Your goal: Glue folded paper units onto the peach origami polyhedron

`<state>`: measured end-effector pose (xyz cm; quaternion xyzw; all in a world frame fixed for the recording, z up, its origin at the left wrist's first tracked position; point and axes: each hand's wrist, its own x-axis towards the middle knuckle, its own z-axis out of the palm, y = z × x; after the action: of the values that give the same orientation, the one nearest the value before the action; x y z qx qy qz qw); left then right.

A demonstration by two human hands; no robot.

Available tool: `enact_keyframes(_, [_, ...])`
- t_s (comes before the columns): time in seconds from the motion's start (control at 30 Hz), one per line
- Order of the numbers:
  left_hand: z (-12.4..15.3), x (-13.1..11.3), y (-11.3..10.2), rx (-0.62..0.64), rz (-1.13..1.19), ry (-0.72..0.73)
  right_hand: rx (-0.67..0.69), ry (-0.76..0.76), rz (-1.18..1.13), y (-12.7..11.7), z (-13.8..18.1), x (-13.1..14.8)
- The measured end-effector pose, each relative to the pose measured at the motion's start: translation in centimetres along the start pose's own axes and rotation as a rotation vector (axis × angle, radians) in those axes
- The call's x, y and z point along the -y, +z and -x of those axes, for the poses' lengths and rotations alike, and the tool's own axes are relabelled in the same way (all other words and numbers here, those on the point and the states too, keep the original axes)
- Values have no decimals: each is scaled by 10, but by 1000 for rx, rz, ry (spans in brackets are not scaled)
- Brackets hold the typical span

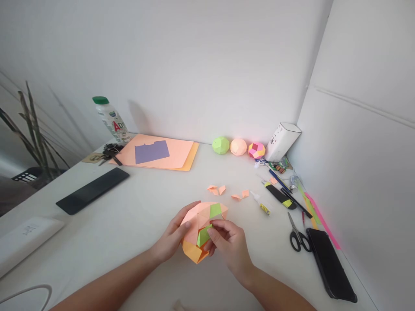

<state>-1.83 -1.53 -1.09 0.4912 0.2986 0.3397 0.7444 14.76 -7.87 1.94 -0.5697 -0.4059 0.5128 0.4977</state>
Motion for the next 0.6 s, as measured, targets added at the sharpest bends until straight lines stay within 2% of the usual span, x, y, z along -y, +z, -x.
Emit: enact_keyframes(0.6, [-1,-1,0,13,23,10,-29,-32,-11,0,0,-4])
